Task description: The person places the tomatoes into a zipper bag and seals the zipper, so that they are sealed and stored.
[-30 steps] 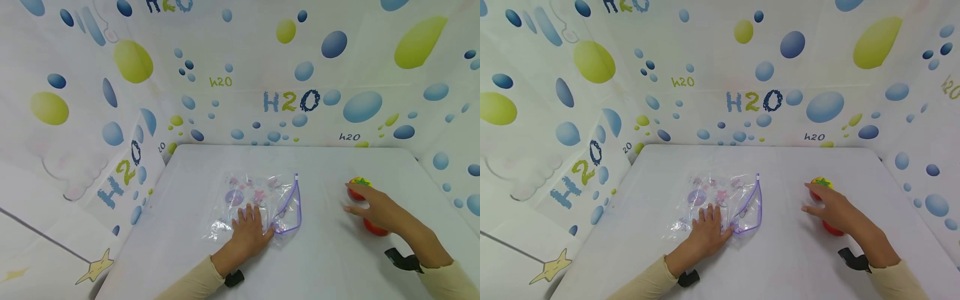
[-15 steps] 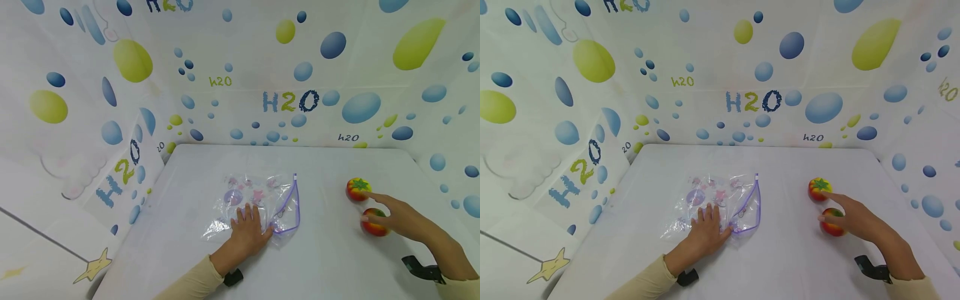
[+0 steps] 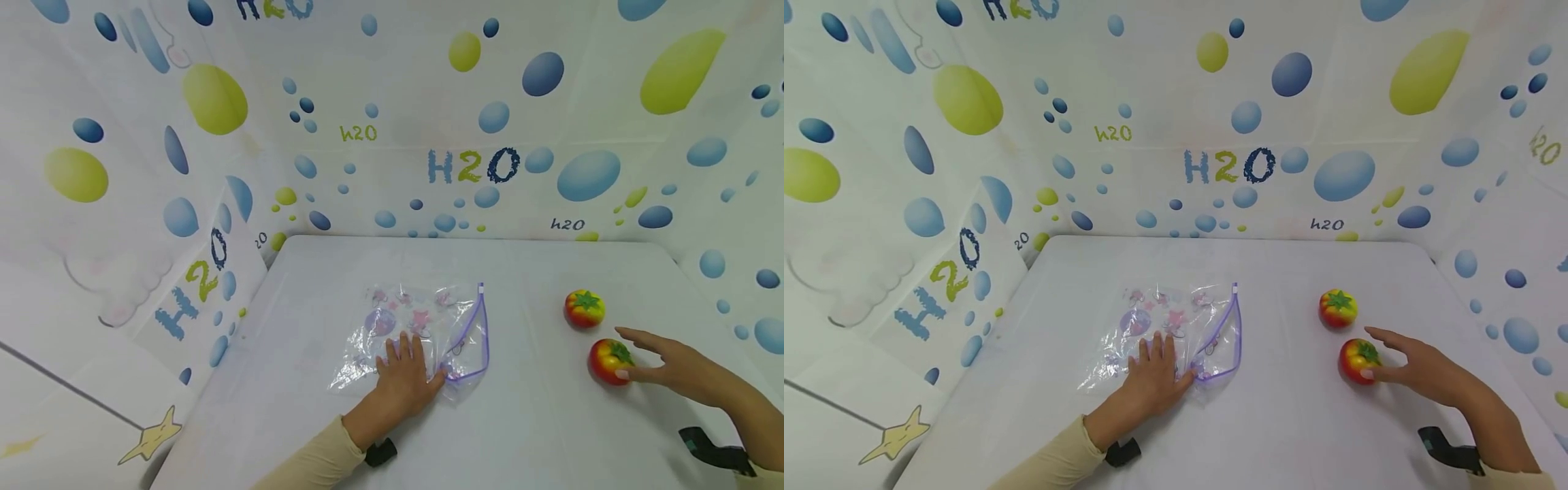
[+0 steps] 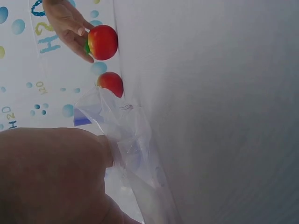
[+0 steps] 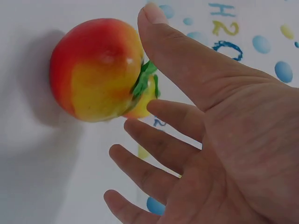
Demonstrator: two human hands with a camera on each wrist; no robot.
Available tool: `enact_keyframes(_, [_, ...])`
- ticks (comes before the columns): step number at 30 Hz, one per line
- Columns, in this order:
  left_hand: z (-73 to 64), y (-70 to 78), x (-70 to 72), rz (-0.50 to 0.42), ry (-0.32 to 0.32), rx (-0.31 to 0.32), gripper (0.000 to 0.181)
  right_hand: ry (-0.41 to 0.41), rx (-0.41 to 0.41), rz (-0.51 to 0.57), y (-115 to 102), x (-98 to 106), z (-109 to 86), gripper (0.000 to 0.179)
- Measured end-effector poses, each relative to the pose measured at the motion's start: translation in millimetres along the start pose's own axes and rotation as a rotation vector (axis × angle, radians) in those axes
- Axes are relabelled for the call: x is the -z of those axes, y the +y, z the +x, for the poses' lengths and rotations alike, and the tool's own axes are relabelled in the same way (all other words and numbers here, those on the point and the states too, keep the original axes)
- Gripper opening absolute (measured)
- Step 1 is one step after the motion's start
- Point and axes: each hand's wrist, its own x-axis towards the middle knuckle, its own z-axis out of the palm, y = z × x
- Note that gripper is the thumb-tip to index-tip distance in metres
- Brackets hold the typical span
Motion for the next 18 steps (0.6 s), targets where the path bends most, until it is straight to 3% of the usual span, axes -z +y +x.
enact_keyframes(18, [-0.1,1.1,1.4,-0.022,-0.018,0.011,0.09,-0.007,0.052,0.031,21,-11,-3.9,0.08])
